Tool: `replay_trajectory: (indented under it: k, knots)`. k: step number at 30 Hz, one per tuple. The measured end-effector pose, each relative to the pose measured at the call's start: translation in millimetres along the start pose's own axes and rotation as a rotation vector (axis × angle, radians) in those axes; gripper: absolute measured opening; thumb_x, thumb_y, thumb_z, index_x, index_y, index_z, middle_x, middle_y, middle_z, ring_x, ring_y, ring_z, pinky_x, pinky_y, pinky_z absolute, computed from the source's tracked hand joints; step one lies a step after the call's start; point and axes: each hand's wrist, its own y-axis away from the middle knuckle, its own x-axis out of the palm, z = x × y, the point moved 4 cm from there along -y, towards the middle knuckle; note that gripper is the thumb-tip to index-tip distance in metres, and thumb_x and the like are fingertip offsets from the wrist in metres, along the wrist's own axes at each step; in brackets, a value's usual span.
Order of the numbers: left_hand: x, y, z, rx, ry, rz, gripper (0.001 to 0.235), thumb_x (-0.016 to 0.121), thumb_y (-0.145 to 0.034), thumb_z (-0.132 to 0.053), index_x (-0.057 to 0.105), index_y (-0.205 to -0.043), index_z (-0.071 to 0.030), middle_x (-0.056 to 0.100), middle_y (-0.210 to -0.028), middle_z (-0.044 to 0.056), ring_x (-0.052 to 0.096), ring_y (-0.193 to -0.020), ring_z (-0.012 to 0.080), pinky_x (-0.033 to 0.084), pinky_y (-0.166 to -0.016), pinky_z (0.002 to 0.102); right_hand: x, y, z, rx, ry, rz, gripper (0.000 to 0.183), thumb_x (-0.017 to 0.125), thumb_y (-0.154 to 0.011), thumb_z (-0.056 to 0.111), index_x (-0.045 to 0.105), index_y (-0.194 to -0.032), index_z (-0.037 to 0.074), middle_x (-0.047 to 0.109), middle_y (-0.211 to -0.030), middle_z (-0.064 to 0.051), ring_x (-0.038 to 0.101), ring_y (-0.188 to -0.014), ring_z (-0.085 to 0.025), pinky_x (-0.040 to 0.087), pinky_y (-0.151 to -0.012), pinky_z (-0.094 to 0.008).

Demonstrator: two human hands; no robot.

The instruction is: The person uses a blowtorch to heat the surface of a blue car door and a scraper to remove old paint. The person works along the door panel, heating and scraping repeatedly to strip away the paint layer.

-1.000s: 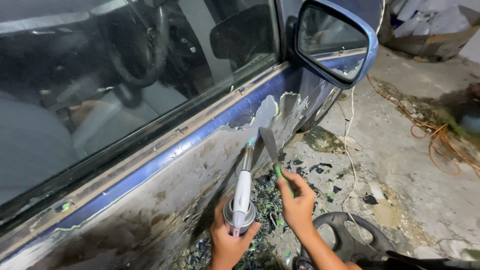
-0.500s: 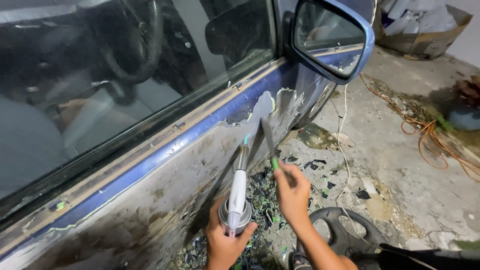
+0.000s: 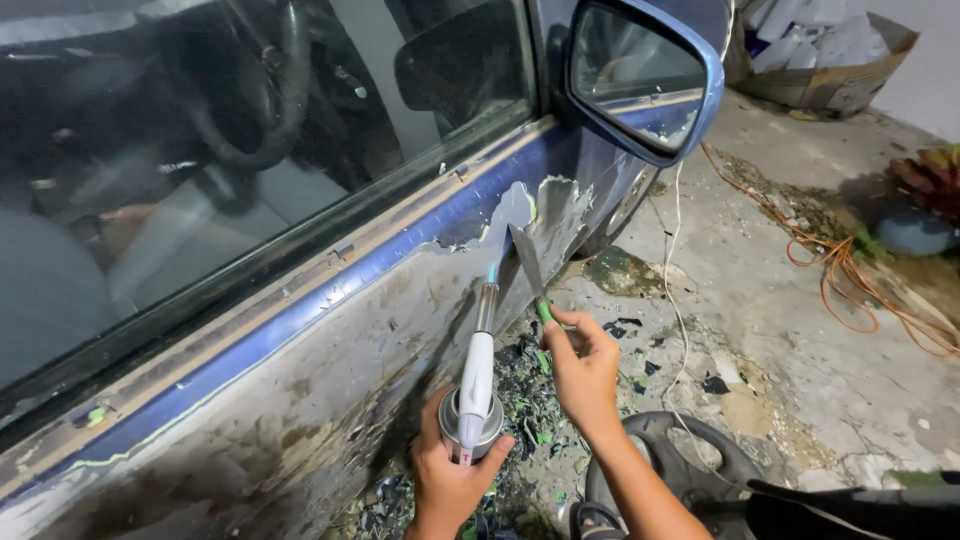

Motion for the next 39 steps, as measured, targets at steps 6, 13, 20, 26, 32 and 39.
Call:
replay_trajectory:
  k: [6, 13, 20, 26, 32, 39]
  knots:
    - [5.9, 5.7, 3.9, -0.050, -0.045, -0.001, 0.089, 0.086, -0.069, -0.056, 0.051, -0.136, -0.009, 0.080, -0.110, 0.011, 0.082, -0.091, 0.0235, 0.068, -0.072, 0.034, 6.5, 13.3, 2.2, -0.078, 0.046, 0.033, 0.016, 0.062, -0.097, 0.012, 0.074, -0.106, 0.006, 0.065, -0.070, -0.003, 0.038, -0.047, -0.005, 0.024, -0.036, -0.021]
    - [3.6, 6.2, 10.2, -0.055, -0.082, -0.025, 0.092, 0.088, -0.067, -0.052, 0.051, -0.138, -0.008, 0.079, -0.106, 0.010, 0.079, -0.088, 0.0239, 0.063, -0.069, 0.036, -0.2, 2.2, -3.3, 0.014, 0.027, -0.032, 0.021, 0.064, -0.096, 0.016, 0.074, -0.110, 0.005, 0.067, -0.073, -0.004, 0.037, -0.048, -0.006, 0.026, -0.041, -0.024]
    - [4.4, -0.4, -0.8, 0.025, 0.013, -0.018, 0.086, 0.088, -0.072, -0.048, 0.051, -0.136, -0.005, 0.079, -0.110, 0.013, 0.082, -0.091, 0.0238, 0.070, -0.074, 0.033, -0.7, -0.9, -7.1, -0.059, 0.008, 0.003, 0.015, 0.064, -0.096, 0.014, 0.074, -0.103, 0.005, 0.064, -0.070, -0.002, 0.042, -0.052, -0.006, 0.031, -0.043, -0.023]
    - [1.0, 2.9, 0.8, -0.014, -0.031, -0.022, 0.086, 0.089, -0.070, -0.051, 0.053, -0.135, -0.008, 0.079, -0.112, 0.011, 0.079, -0.096, 0.0237, 0.064, -0.078, 0.035, -1.2, -8.0, -14.2, 0.016, -0.038, -0.060, 0.016, 0.066, -0.095, 0.013, 0.073, -0.106, 0.003, 0.069, -0.070, -0.006, 0.047, -0.054, -0.007, 0.035, -0.049, -0.025]
    - [0.2, 3.9, -1.2, -0.030, -0.038, -0.010, 0.086, 0.089, -0.070, -0.051, 0.053, -0.135, -0.008, 0.079, -0.111, 0.010, 0.079, -0.095, 0.0236, 0.065, -0.076, 0.035, 3.1, -14.8, -2.8, 0.012, -0.036, -0.057, 0.014, 0.064, -0.097, 0.011, 0.073, -0.105, 0.004, 0.064, -0.067, -0.004, 0.036, -0.045, -0.005, 0.024, -0.039, -0.024]
    - [3.6, 5.9, 6.4, -0.148, -0.040, 0.022, 0.092, 0.091, -0.065, -0.052, 0.051, -0.138, -0.012, 0.080, -0.110, 0.009, 0.080, -0.091, 0.0226, 0.066, -0.071, 0.036, -2.3, -40.6, -23.0, -0.067, 0.007, -0.114, 0.018, 0.067, -0.095, 0.014, 0.075, -0.107, 0.003, 0.065, -0.071, -0.001, 0.047, -0.058, -0.006, 0.039, -0.053, -0.023]
